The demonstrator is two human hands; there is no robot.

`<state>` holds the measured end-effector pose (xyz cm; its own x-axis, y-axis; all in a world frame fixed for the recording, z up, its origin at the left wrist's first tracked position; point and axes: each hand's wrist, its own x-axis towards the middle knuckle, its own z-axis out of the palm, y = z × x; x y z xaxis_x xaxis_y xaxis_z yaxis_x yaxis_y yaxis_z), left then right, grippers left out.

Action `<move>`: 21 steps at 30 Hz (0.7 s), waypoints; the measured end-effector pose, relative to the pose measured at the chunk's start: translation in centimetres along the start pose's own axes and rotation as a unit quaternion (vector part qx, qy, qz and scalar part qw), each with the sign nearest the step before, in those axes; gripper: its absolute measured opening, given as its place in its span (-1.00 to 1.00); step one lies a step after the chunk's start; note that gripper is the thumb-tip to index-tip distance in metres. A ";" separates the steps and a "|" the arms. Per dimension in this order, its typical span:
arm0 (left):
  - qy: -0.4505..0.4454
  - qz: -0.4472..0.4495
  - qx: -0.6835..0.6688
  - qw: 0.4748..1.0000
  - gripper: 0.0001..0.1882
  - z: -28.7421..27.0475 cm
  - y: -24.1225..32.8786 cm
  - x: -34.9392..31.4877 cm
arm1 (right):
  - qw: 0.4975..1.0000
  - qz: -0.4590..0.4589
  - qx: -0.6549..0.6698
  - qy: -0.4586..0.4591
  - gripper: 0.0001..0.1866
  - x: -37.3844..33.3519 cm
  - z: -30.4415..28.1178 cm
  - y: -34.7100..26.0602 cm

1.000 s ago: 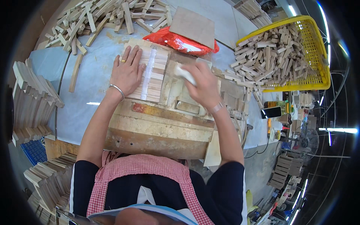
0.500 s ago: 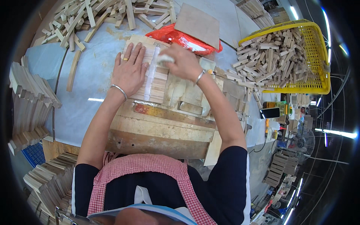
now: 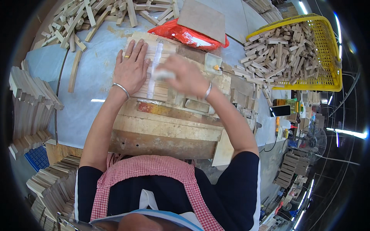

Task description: The person is assembling wooden frame components using glue and a hammer in a jig.

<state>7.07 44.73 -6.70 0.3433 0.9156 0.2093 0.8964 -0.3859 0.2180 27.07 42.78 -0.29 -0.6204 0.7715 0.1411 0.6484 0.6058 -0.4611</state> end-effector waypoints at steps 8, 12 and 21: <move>0.010 -0.002 -0.016 1.000 -0.50 0.5 0.0 -0.1 | 0.985 0.072 -0.158 -0.001 -0.70 5.3 0.4 3.5; 0.016 0.002 -0.014 1.000 -0.51 0.4 -0.2 0.0 | 0.988 0.010 -0.141 -0.067 -0.67 1.9 0.9 -1.3; 0.025 0.001 -0.009 1.000 -0.51 0.6 -0.1 0.2 | 0.993 -0.054 -0.074 -0.079 -0.61 -2.5 2.3 -6.6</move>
<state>7.24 45.04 -7.24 0.3304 0.9080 0.2577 0.8905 -0.3904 0.2338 23.41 36.41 0.40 -0.7433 0.6679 0.0373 0.6257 0.7138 -0.3148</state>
